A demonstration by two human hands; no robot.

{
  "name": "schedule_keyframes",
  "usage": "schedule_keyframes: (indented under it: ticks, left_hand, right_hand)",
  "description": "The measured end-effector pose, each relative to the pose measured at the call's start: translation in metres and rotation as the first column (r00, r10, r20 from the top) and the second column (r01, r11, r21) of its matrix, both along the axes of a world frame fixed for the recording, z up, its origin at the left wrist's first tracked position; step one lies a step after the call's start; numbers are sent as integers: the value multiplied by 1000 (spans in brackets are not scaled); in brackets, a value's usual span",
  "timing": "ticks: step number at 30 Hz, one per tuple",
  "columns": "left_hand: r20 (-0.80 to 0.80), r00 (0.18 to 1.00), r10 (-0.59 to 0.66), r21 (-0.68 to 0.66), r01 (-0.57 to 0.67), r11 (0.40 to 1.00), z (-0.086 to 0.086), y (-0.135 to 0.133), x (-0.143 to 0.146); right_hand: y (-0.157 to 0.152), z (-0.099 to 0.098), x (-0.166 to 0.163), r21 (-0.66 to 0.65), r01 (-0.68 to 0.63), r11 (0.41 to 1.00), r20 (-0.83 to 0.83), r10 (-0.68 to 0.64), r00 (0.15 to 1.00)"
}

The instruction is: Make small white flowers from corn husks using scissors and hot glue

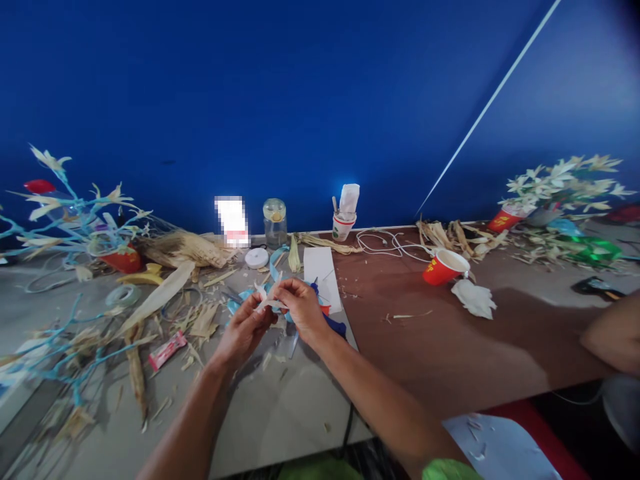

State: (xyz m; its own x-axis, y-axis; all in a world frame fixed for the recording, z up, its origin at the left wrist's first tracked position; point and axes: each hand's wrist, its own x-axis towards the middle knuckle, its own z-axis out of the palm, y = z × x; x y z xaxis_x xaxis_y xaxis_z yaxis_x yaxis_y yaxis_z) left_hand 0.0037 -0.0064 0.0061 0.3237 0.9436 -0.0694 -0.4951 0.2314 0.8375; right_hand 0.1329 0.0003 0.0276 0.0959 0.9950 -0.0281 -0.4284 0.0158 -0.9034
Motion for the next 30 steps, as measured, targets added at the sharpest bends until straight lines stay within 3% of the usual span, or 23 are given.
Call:
schedule_keyframes:
  ticks: [22,30]
  left_hand:
    - [32,998,45,-5,-45,999,2,5,1]
    - [-20,998,52,2,-52,999,8,4,6]
  right_hand:
    - [-3,2,-1,-19,-88,996,-65,87,994]
    - [-4,3,0,-13,-68,998,34,68,997]
